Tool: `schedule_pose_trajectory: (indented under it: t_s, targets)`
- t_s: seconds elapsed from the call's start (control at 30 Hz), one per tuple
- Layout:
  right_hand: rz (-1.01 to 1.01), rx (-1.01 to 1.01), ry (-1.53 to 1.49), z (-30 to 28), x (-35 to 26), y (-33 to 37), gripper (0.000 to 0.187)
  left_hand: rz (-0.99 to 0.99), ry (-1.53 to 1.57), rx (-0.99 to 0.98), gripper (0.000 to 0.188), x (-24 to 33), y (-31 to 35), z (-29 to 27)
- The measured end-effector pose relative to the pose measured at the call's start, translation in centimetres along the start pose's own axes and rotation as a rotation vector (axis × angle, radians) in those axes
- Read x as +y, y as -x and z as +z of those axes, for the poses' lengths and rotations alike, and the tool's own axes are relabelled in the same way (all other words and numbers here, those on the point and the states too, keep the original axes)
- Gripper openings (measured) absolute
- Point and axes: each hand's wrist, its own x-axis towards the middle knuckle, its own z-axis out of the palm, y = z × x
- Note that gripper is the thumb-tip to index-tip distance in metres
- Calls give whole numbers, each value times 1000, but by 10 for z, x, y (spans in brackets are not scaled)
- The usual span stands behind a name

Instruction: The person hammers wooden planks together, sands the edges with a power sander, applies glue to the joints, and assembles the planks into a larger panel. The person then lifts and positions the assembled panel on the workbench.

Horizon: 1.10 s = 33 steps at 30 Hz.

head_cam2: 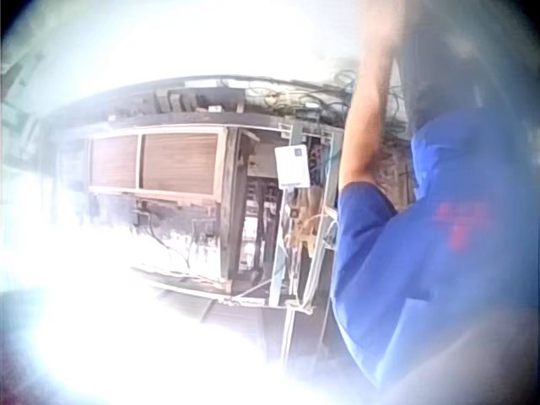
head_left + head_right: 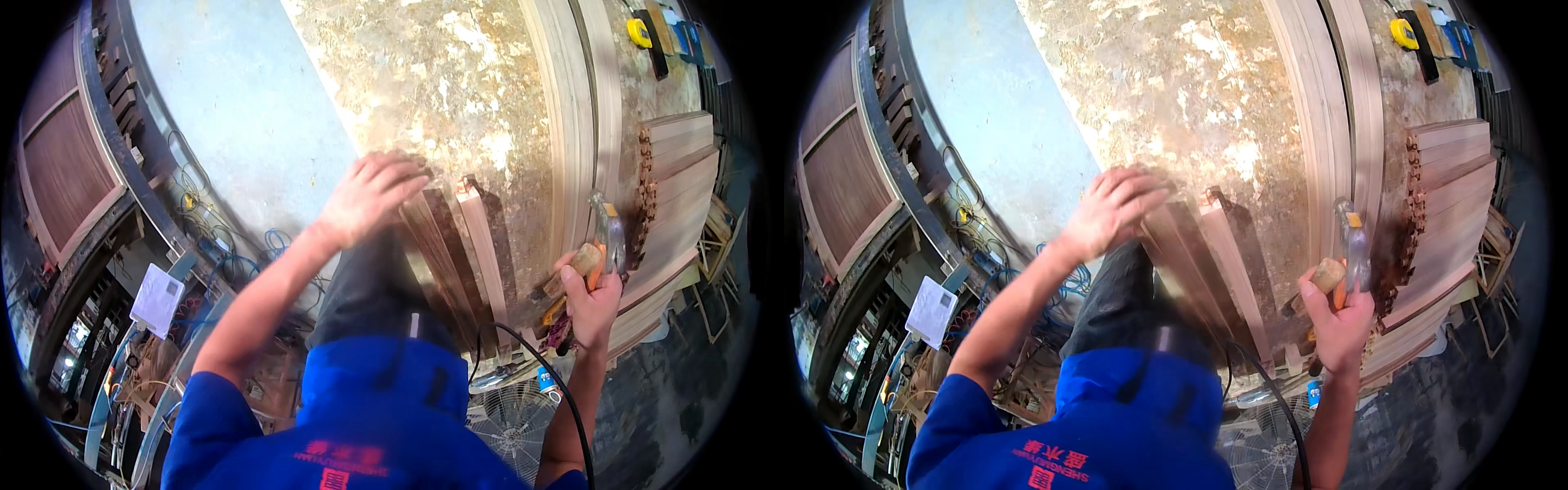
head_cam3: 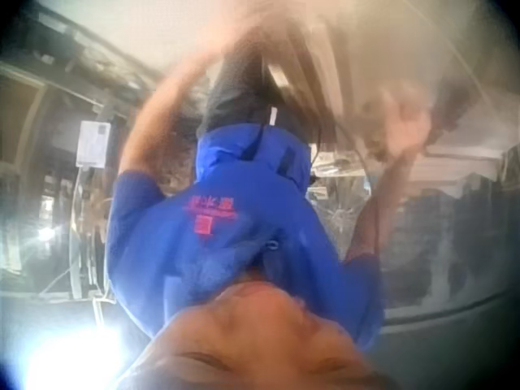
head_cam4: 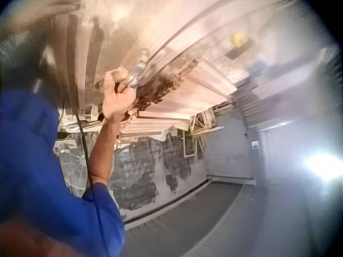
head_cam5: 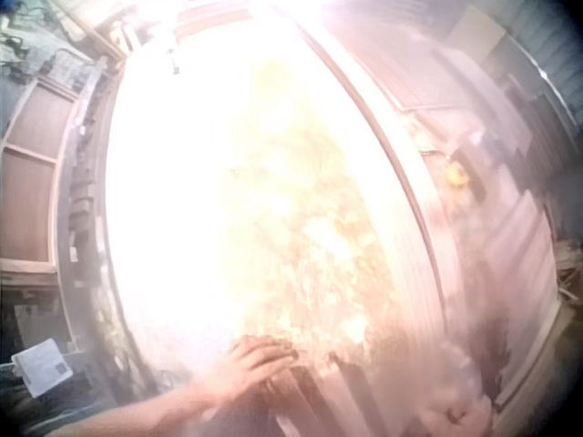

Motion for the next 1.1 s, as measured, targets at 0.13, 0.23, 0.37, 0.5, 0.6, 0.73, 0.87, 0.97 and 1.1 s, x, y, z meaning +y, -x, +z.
schedule_pose_trajectory:
  t_s: [0.13, 0.23, 0.37, 0.5, 0.6, 0.73, 0.87, 0.97, 1.1]
  targets:
    - [20, 17, -99, -5, 15, 4, 7, 80, 187, -218, 61, -11, -20, -16]
    - [8, 55, -128, -5, 24, 11, 6, 38, 211, -266, 54, 3, -25, -18]
    - [16, 72, -158, -9, 36, 21, 7, 110, 173, -246, 46, -4, -31, -3]
    - [10, 120, -173, -13, 52, 30, 7, -162, 387, -370, 48, 9, -33, -16]
    - [-3, 117, -183, -15, 63, 34, 10, -275, 336, -415, 54, 20, -31, -14]
    - [11, 113, -214, -13, 70, 40, 16, -167, 304, -209, 55, 35, -12, -7]
    - [3, 148, -210, -10, 77, 42, 19, 22, -181, 125, 26, 71, 9, 1]
    - [-5, 102, -201, -13, 79, 38, 20, 250, 69, -20, 27, 139, 34, 70]
    - [-36, 112, -173, -10, 65, 42, 16, 356, -81, -56, 29, 160, 28, 135]
